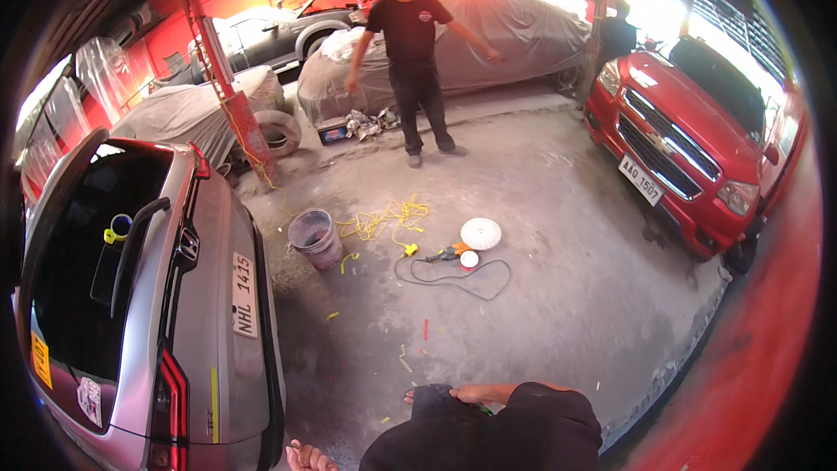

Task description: The person prepares small red and green vinyl stickers by peeling off backing layers and using a green plastic squeegee tool. They then apply the stickers to the rear bumper of a silver car, smoothing them down to ensure adhesion.

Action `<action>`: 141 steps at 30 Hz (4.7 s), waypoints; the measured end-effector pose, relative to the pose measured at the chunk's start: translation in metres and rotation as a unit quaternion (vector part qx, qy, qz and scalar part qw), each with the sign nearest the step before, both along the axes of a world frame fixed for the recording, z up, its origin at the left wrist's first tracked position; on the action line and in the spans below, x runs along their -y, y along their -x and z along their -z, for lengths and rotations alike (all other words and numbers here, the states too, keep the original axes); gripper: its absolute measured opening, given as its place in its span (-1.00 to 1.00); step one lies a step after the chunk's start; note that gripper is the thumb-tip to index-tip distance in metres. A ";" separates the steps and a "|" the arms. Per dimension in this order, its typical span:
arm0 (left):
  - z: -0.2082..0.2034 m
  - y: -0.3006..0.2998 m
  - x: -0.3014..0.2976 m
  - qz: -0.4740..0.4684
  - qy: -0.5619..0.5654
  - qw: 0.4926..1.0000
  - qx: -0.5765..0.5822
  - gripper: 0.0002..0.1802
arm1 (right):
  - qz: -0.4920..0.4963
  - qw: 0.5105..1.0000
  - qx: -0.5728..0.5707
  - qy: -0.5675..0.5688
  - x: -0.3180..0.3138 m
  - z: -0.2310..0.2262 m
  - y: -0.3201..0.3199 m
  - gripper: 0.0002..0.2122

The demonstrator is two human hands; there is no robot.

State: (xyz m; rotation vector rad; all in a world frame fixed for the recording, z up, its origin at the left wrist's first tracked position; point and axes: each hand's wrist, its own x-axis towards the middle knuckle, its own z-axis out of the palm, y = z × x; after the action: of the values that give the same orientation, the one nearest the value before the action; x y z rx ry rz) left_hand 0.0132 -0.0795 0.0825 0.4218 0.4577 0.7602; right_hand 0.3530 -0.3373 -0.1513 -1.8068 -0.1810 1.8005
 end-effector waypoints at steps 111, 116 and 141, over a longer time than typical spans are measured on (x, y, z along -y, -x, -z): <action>-0.107 -0.139 -0.038 -0.250 -0.275 0.869 -0.326 -0.83 | 0.063 0.830 -0.336 -0.440 -0.295 -0.324 0.056 -0.89; -0.102 -0.161 -0.047 -0.274 -0.294 0.844 -0.354 -0.84 | 0.070 0.828 -0.340 -0.440 -0.305 -0.320 0.041 -0.89; -0.094 -0.205 -0.085 0.040 -0.032 0.979 -0.197 -0.77 | 0.085 0.750 0.187 -0.629 -0.268 -0.329 -0.003 -0.88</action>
State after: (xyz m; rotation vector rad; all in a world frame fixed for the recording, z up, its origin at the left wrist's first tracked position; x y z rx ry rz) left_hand 0.2180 0.0054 0.1762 0.6523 0.7838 0.6137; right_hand 0.3555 -0.0689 0.1779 -1.0262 -1.0552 0.6975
